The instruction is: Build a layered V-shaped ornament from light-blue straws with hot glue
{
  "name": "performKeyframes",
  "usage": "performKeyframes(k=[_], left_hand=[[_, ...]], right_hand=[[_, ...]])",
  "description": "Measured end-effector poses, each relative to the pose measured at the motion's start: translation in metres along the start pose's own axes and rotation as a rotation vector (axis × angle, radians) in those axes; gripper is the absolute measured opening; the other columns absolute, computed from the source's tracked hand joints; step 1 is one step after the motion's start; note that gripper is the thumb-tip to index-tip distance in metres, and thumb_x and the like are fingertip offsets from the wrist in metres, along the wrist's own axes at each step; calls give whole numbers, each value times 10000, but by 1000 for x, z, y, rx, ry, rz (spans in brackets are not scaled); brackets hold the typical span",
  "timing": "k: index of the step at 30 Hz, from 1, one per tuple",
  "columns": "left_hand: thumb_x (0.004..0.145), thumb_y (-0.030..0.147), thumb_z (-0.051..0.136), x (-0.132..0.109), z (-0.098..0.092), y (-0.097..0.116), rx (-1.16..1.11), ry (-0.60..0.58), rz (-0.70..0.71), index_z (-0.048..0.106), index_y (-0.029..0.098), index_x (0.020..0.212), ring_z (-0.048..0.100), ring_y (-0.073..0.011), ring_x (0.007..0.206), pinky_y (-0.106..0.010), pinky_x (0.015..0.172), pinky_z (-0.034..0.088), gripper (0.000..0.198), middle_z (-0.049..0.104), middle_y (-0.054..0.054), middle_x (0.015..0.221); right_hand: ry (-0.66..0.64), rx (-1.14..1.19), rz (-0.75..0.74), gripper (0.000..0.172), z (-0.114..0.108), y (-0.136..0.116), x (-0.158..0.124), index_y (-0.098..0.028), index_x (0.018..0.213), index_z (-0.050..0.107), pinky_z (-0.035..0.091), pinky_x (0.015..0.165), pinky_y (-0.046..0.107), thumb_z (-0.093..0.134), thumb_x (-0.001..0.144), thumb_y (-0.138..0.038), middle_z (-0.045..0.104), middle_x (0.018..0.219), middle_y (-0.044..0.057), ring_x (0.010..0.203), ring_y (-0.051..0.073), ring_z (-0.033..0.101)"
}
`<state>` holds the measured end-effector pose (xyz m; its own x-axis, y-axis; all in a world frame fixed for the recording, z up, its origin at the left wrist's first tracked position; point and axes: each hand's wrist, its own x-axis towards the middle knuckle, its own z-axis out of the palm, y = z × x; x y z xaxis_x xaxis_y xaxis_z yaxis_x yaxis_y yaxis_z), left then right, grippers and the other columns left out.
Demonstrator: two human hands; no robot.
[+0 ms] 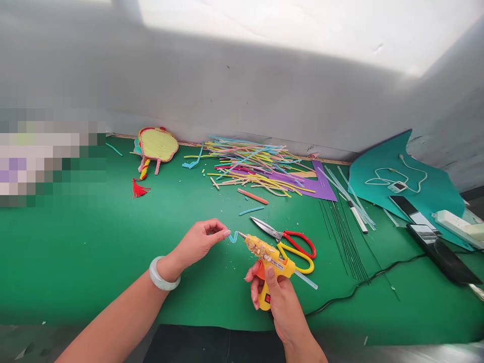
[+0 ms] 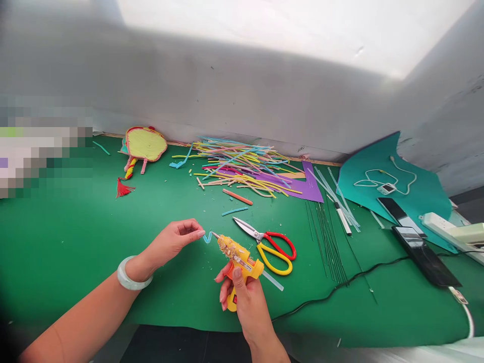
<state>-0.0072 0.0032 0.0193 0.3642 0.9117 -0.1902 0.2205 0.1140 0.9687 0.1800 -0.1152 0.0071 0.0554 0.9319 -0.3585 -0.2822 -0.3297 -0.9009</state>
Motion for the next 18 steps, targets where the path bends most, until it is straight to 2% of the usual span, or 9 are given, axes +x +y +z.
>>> performKeyframes(k=[12, 18], left_hand=[[757, 535, 680, -1, 1, 3, -29, -5, -15, 647, 178, 763, 527, -145, 706, -267, 667, 424, 358, 626, -6, 744], [763, 519, 684, -1, 0, 3, -45, -4, -14, 652, 177, 779, 526, -143, 724, -268, 694, 424, 344, 627, -4, 761]], right_hand=[[-6, 14, 4, 524, 0, 0, 0, -191, 794, 592, 377, 420, 234, 537, 836, -711, 582, 569, 0, 424, 100, 477], [-67, 18, 3, 505, -4, 1, 0, -184, 834, 577, 412, 436, 233, 523, 863, -685, 622, 660, 18, 454, 93, 491]])
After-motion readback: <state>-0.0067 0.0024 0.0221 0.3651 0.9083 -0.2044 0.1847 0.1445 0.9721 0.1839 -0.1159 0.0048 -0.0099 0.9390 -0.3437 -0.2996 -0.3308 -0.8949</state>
